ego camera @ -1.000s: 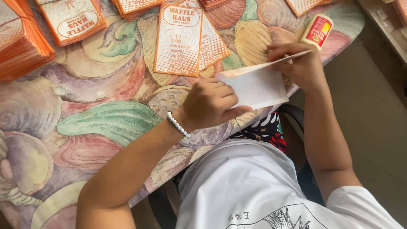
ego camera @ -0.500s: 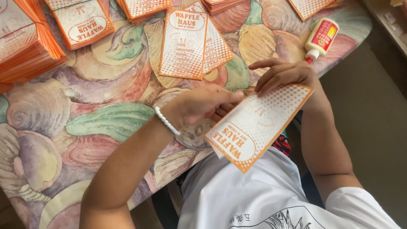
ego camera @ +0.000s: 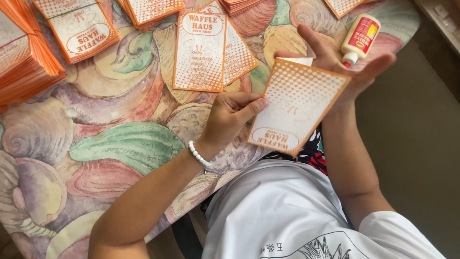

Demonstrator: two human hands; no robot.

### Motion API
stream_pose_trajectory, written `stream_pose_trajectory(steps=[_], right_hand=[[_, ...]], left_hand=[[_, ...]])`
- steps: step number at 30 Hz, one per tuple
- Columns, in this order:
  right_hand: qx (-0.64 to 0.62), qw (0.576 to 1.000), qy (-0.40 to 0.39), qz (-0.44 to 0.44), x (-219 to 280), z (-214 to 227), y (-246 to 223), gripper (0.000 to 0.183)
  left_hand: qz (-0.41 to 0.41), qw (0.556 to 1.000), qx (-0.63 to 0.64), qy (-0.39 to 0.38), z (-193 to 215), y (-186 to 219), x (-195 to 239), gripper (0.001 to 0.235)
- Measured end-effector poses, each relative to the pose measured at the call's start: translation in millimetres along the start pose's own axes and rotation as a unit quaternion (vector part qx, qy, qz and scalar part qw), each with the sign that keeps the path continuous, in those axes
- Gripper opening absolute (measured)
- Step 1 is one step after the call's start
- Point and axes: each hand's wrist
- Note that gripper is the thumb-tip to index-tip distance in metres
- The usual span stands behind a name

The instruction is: Manually applying glue to the edges of paper bags and folding them for assembly.

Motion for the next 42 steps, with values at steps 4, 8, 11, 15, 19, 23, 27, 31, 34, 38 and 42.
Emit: stream_pose_trajectory(steps=[4,8,11,15,19,23,27,31,34,38,42], right_hand=[[0.300,0.944,0.058,0.125,3,0,0,0.147],[0.576,0.769,0.060,0.270,7,-21,9,0.070],[0.579,0.760,0.080,0.285,12,-32,13,0.072],[0.657,0.689,0.071,0.297,22,-46,18,0.074],[0.705,0.646,0.067,0.284,26,-64,26,0.072],[0.646,0.695,0.017,0.317,26,-64,30,0.073],[0.647,0.685,0.035,0.331,27,-63,25,0.068],[0.672,0.676,0.060,0.297,24,-71,25,0.055],[0.667,0.694,0.064,0.263,24,-62,22,0.034],[0.704,0.659,0.017,0.263,19,-75,19,0.020],[0.850,0.393,-0.233,0.263,2,-102,10,0.051]], left_hand=[[-0.058,0.996,-0.019,0.068,-4,7,8,0.019],[-0.105,0.989,-0.060,0.084,-7,14,12,0.015],[-0.116,0.990,-0.041,0.076,-5,23,19,0.028],[-0.167,0.985,-0.009,0.027,-2,49,27,0.049],[-0.181,0.979,-0.036,0.088,-7,63,36,0.024],[-0.218,0.955,-0.142,0.141,-6,68,38,0.013],[-0.200,0.961,-0.128,0.142,-7,71,40,0.013],[-0.182,0.970,-0.090,0.135,-9,69,38,0.014],[-0.172,0.971,-0.086,0.143,-7,66,36,0.013],[-0.200,0.960,-0.131,0.146,-8,67,37,0.012],[-0.273,0.918,-0.242,0.153,-6,66,37,0.008]])
Point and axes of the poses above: each hand's wrist, its own x-axis away from the middle knuckle, its own z-axis out of the back of the hand, y = z × x, and after that the axes turned 10 degrees about z, right-handed
